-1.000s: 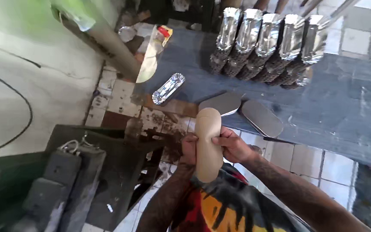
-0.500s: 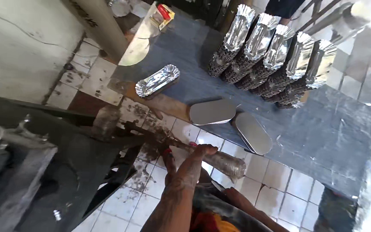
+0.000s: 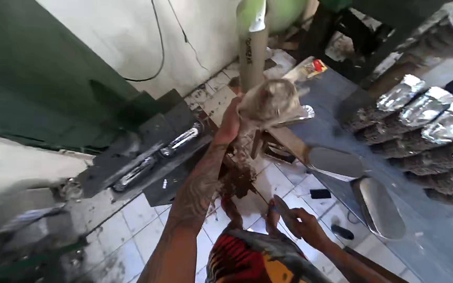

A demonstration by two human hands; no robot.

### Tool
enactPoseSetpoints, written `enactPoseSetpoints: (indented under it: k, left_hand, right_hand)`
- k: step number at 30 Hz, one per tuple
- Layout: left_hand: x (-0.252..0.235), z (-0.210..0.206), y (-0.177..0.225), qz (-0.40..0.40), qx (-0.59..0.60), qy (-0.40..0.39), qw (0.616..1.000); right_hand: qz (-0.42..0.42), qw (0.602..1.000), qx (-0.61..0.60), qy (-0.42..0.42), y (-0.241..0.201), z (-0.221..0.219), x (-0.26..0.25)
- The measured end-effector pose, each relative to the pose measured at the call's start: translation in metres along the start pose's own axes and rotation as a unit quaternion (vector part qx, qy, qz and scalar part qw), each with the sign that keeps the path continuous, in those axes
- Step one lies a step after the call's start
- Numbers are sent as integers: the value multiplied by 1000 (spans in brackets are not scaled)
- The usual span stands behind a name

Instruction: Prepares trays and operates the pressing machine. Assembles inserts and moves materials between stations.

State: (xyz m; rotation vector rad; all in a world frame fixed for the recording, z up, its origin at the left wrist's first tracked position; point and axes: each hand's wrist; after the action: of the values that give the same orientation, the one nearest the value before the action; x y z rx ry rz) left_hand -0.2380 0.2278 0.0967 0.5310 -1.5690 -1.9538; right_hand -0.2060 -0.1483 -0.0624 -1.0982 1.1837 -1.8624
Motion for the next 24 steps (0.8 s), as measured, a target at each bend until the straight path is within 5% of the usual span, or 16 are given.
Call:
enactPoseSetpoints:
  k: [2,4,6,8,11,13,15,17,20,24]
  left_hand:
    - [27,20,-23,-14,-217,9,976]
    - [48,64,-58,88,-394,14,915]
    - [65,125,-89,191,-477,17,858]
    - [90,168,-98,175,-519,-28,836]
    - [147,209,-81,97,-549,-154,816]
    - [173,252,-100,118,-558,-233,788]
    - [191,295,-139,85,-578,-247,773]
    - [204,308,-133,65,-606,-258,749]
    - [255,271,-73,-3,-571,-223,790]
    - [315,207,-32,-49,-322,-262,908]
  right_hand:
    - [39,999,-6,19,-24,-15,-27]
    - [81,996,-15,43,-49,-31,-57]
    - [108,992,-27,62,-78,-50,-84]
    - [186,980,0,67,-106,-73,-116]
    - [393,904,166,-10,-153,-111,-167]
    - [502,816,269,-101,-178,-141,-204]
    - [528,753,341,-195,-198,-171,-245]
    - [475,747,397,-242,-215,-201,-280]
    - [318,815,393,-282,-235,-262,-274]
    - [292,834,305,-355,-256,-379,-244]
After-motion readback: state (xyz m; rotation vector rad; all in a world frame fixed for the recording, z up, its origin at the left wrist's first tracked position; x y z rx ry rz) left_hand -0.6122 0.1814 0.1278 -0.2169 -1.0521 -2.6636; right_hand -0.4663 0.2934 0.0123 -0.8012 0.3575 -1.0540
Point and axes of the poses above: each hand's wrist, its own x-axis away from the middle knuckle, its own z-axis out of the back of the hand, y = z × x, and after that the axes turned 14 degrees about -x, right-handed
